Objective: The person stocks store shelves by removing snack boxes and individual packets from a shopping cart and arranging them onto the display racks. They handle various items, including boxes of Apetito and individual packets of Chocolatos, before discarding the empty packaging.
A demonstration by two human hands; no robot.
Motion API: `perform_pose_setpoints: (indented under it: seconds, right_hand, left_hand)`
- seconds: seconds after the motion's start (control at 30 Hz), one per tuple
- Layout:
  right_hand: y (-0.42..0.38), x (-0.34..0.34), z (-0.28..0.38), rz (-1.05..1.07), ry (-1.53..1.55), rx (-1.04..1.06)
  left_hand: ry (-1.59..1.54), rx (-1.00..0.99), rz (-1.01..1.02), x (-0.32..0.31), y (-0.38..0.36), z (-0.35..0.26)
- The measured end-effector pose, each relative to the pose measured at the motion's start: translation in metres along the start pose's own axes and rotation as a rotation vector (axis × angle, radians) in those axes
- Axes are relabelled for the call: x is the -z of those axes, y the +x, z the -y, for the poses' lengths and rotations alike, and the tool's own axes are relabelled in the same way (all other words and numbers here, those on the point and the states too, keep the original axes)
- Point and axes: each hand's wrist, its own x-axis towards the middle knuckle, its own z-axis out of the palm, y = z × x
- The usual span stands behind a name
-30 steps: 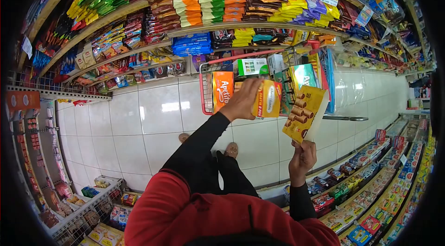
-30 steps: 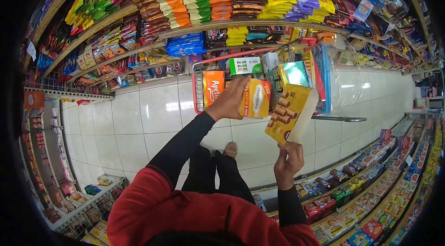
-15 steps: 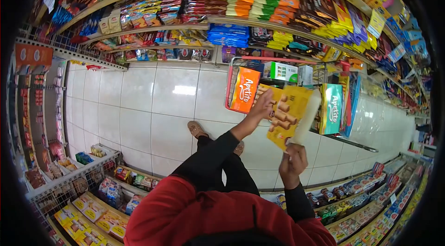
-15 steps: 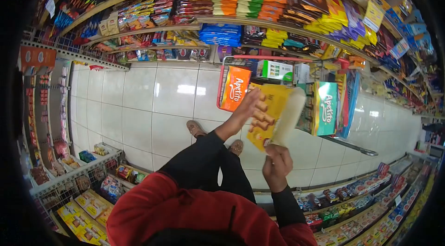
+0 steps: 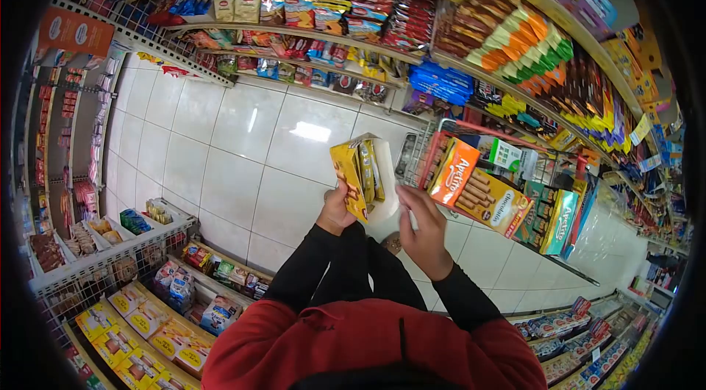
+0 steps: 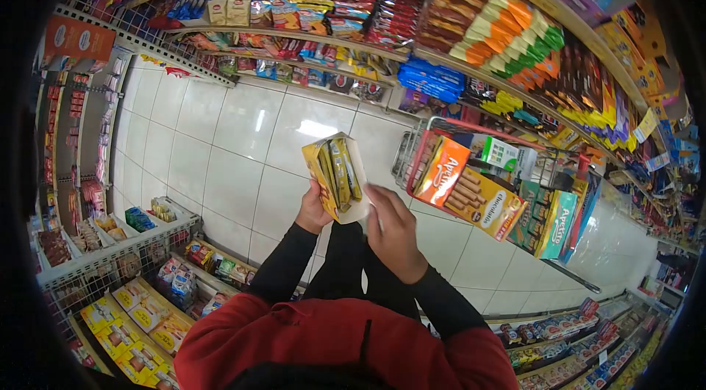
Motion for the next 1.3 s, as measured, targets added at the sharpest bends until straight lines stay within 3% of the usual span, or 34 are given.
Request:
perform_pose_setpoints:
  seconds: [0.13, 0.27, 0.37, 0.53, 0.63, 0.73, 0.8, 0.93, 1.03, 1.1, 1.13, 1.3]
  right_hand:
    - [0.039, -0.048, 0.009, 0.122, 0.098, -0.205]
    - [0.06, -0.086, 0.022, 0.187, 0.02, -0.148]
    - [0.071, -0.12, 0.027, 0.102, 0.062, -0.075]
    - [0.092, -0.154, 0.042, 0.126, 0.204, -0.13]
    - [0.096, -0.169, 0.044, 0.264, 0.236, -0.154]
    - [0.098, -0.183, 0.046, 0.25, 0.286, -0.125]
    - [0.1, -0.19, 0.048, 0.298, 0.384, -0.257]
    - [0.104, -0.2, 0.048, 0.393, 0.437, -0.2]
    - [0.098, -0.21, 0.05, 0.416, 0.489, -0.144]
    - [0.091, -0.219, 0.05, 0.347, 0.693, -0.278]
    - [0.095, -0.215, 0.056, 0.405, 0.585, -0.399]
    - [0.091, -0.222, 0.055, 0.345, 0.478, -0.317]
  left_hand:
    - [0.183, -0.112, -0.126, 0.0, 0.002, -0.033]
    - [0.269, -0.106, -0.093, -0.006, 0.0, -0.074]
    - [0.32, -0.069, -0.04, -0.017, -0.001, -0.103]
    - [0.422, -0.105, -0.154, -0.021, -0.013, -0.139]
    - [0.512, -0.111, -0.152, -0.01, -0.03, -0.153]
    - [0.702, -0.091, -0.228, -0.013, -0.045, -0.162]
    - [0.837, -0.054, -0.238, -0.006, -0.056, -0.168]
    - [1.121, 0.013, -0.205, -0.008, -0.077, -0.182]
    - [1.199, -0.065, -0.21, -0.029, -0.081, -0.179]
    - [1.171, -0.072, -0.239, -0.029, -0.086, -0.175]
    - [1.175, -0.109, -0.274, -0.026, -0.088, -0.172]
    - [1.043, -0.243, -0.362, -0.013, -0.088, -0.164]
